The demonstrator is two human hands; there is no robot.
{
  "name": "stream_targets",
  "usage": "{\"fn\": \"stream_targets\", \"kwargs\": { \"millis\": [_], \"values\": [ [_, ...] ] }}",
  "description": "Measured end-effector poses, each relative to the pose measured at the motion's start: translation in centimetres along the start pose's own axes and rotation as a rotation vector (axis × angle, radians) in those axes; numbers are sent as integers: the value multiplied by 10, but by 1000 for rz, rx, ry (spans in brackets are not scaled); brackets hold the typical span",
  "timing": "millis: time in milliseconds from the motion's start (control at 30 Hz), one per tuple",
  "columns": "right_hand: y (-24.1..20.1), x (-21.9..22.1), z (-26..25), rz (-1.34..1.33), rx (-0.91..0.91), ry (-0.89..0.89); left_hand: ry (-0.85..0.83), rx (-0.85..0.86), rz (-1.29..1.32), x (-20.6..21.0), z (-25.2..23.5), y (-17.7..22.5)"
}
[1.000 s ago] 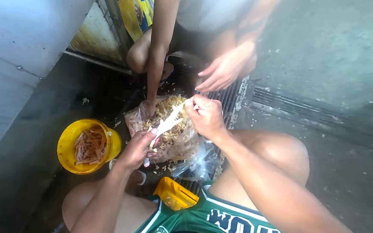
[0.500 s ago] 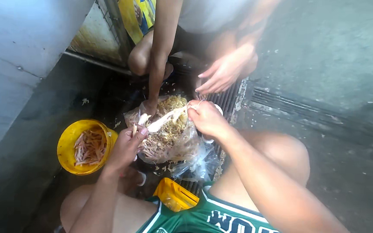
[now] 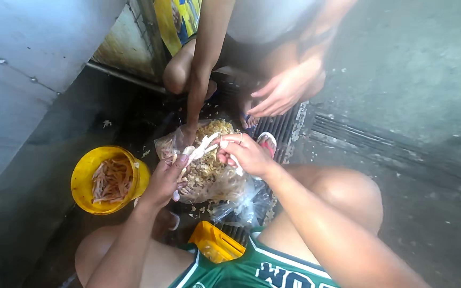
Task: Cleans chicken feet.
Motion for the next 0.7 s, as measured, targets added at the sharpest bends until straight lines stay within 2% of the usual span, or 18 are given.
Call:
{"fn": "stream_targets", "kwargs": {
  "millis": [100,200,267,333,400,467,567,700],
  "values": [
    [1,11,1,-27,-45,-8,-44,-22,50,8,-3,-6],
    [-9,10,2,145,-131,75,-45,-5,46,14,-4,-6],
    [-14,6,2,305,-130,203,5,3,-18,16,-4,-3],
    [-14,-9,4,394,-47,390,68,-4,-82,17,-4,-3],
    [-12,-43,4,373,-20,575,135,0,-102,12,3,-2],
    [-22,-65,4,293,-61,667,185,14,-100,4,8,4],
    [-19,-53,5,168,12,549,241,69,-176,-8,3,5],
    [-4,-13,4,-5,91,245,336,101,-528,-8,-2,1]
  ]
}}
Point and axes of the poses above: each hand's wrist, its own z-axis away from the middle knuckle, its own x-axis out of the palm, y = z × x, the point moved 5 cm from there along -z, towards the middle knuckle, and after that the axes turned 12 degrees about -z, right-handed, at the moved point
